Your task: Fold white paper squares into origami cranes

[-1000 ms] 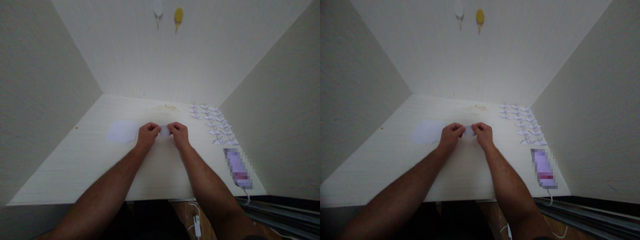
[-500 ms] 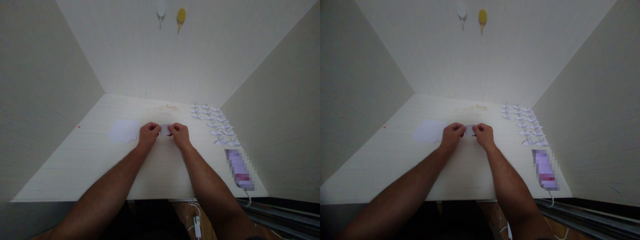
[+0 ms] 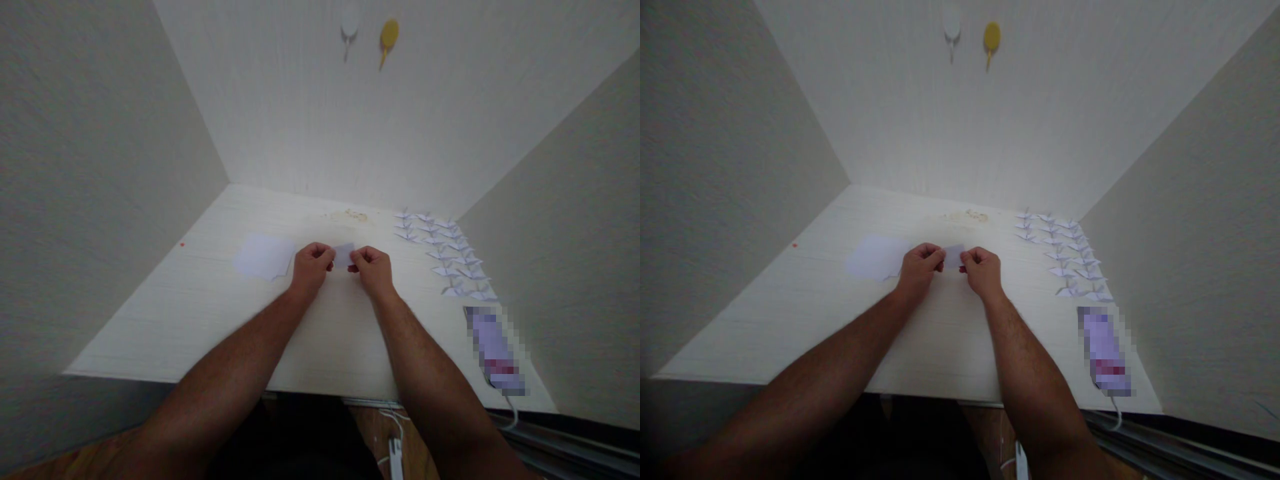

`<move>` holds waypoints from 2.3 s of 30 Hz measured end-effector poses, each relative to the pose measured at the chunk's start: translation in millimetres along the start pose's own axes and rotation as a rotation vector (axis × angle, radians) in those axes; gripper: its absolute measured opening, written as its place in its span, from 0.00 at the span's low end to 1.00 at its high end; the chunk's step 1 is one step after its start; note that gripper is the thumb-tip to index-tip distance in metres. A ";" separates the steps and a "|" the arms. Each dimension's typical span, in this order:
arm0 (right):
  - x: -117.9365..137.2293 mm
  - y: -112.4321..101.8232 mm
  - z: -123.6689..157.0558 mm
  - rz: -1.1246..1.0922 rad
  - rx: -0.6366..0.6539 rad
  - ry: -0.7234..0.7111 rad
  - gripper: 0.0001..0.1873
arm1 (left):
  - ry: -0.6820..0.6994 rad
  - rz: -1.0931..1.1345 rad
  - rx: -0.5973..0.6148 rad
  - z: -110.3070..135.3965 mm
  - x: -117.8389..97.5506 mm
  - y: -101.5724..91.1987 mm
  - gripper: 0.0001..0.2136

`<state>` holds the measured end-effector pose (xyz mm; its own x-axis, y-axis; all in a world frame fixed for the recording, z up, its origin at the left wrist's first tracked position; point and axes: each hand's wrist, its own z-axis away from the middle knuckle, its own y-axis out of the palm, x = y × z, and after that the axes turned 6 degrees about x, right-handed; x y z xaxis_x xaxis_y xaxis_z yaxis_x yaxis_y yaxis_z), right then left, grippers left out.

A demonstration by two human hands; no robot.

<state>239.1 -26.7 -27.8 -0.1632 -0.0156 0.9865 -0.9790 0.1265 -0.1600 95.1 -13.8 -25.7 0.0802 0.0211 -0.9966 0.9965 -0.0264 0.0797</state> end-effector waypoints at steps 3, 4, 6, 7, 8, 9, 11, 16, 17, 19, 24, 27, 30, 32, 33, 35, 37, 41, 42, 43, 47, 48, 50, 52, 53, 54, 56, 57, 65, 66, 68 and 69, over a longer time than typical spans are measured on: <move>0.1 1.2 0.3 -0.025 0.042 0.008 0.13 | 0.000 0.012 -0.023 -2.2 3.0 -1.2 0.06; 0.2 1.5 0.7 -0.031 0.065 0.008 0.13 | 0.003 0.018 -0.033 -3.2 4.3 -2.1 0.07; 0.0 1.5 1.6 -0.016 0.090 0.001 0.13 | 0.010 0.024 -0.044 -4.9 6.4 -3.9 0.07; -0.3 1.1 2.0 0.002 0.091 -0.007 0.13 | 0.014 0.027 -0.045 -5.2 7.0 -4.4 0.07; -0.7 0.6 2.2 0.025 0.087 -0.016 0.13 | 0.016 0.031 -0.043 -5.2 7.3 -4.6 0.07; -1.2 0.1 2.2 0.047 0.079 -0.025 0.13 | 0.017 0.036 -0.038 -5.0 7.2 -4.3 0.07; -2.2 -0.9 2.0 0.071 0.057 -0.038 0.13 | 0.015 0.050 -0.029 -4.1 6.3 -3.2 0.07; -2.6 -0.1 1.7 0.020 0.078 -0.015 0.13 | 0.016 0.089 -0.032 -4.8 5.5 -2.2 0.07; -2.2 0.2 1.9 0.012 0.094 -0.012 0.13 | 0.015 0.099 -0.033 -5.3 5.9 -2.5 0.07; -1.4 0.3 2.4 0.019 0.109 -0.018 0.13 | 0.012 0.106 -0.032 -6.0 6.3 -3.2 0.07; -0.1 -2.2 2.8 0.074 0.091 -0.065 0.13 | 0.029 0.041 -0.040 -4.6 4.0 -4.1 0.06; 0.3 -3.0 2.5 0.072 0.121 -0.061 0.13 | 0.027 0.047 -0.012 -4.7 2.4 -5.7 0.05; 2.6 -2.6 3.9 0.104 0.184 -0.057 0.12 | 0.010 0.062 0.075 -5.3 -0.3 -8.0 0.09; 5.2 -2.1 5.6 0.146 0.232 -0.037 0.11 | -0.009 0.006 0.134 -4.8 -3.9 -9.0 0.13; 6.3 -2.0 6.3 0.172 0.259 -0.033 0.11 | -0.019 -0.038 0.161 -4.3 -5.9 -9.3 0.14; 7.9 -2.1 6.5 0.242 0.304 -0.049 0.11 | -0.035 -0.185 0.162 -3.3 -9.6 -9.5 0.12; 8.5 -2.5 5.3 0.291 0.299 -0.072 0.11 | -0.044 -0.258 0.140 -3.0 -11.3 -9.3 0.10; 7.8 -2.9 2.7 0.345 0.289 -0.094 0.12 | -0.047 -0.202 0.125 -3.8 -8.8 -8.9 0.10; 7.3 -2.6 2.4 0.338 0.290 -0.087 0.12 | -0.047 -0.189 0.125 -4.2 -7.9 -9.1 0.11; 6.4 -2.3 2.2 0.322 0.296 -0.084 0.12 | -0.044 -0.184 0.124 -4.6 -7.3 -9.5 0.11; 1.6 -1.3 1.9 0.275 0.323 -0.128 0.15 | -0.020 -0.236 0.113 -5.2 -7.7 -10.9 0.09; 0.6 -1.3 1.8 0.282 0.322 -0.143 0.16 | -0.018 -0.247 0.116 -4.8 -8.2 -10.7 0.09; -0.4 -1.7 1.5 0.304 0.323 -0.170 0.18 | -0.027 -0.249 0.126 -3.7 -8.6 -9.7 0.08; 0.3 -2.5 1.2 0.325 0.328 -0.190 0.19 | -0.045 -0.215 0.135 -2.7 -7.9 -7.8 0.09; 1.1 -3.0 1.0 0.334 0.327 -0.197 0.19 | -0.056 -0.188 0.136 -2.6 -7.1 -6.9 0.09; 2.2 -3.4 0.9 0.343 0.321 -0.200 0.19 | -0.066 -0.155 0.132 -2.8 -6.0 -6.0 0.09; 4.4 -4.3 0.6 0.356 0.302 -0.193 0.19 | -0.076 -0.096 0.126 -4.1 -3.1 -4.9 0.09; 5.2 -4.8 0.4 0.358 0.292 -0.183 0.18 | -0.069 -0.081 0.128 -5.1 -1.6 -4.8 0.08; 5.9 -10.1 -1.5 0.293 0.259 -0.119 0.18 | -0.142 0.209 0.185 -7.6 -1.2 -5.5 0.08; 6.3 -11.0 -1.5 0.253 0.267 -0.108 0.18 | -0.166 0.263 0.207 -6.8 -3.5 -5.1 0.08; 7.0 -12.9 -1.2 0.163 0.294 -0.078 0.18 | -0.218 0.343 0.257 -5.1 -8.2 -5.1 0.08; 7.1 -13.7 -1.0 0.117 0.311 -0.062 0.19 | -0.242 0.369 0.284 -4.3 -10.3 -5.5 0.08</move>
<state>251.5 -27.5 -18.5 -0.2749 -0.0805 0.9581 -0.9420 -0.1770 -0.2851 88.9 -9.6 -15.8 0.3833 -0.2719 -0.8827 0.8542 -0.2592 0.4508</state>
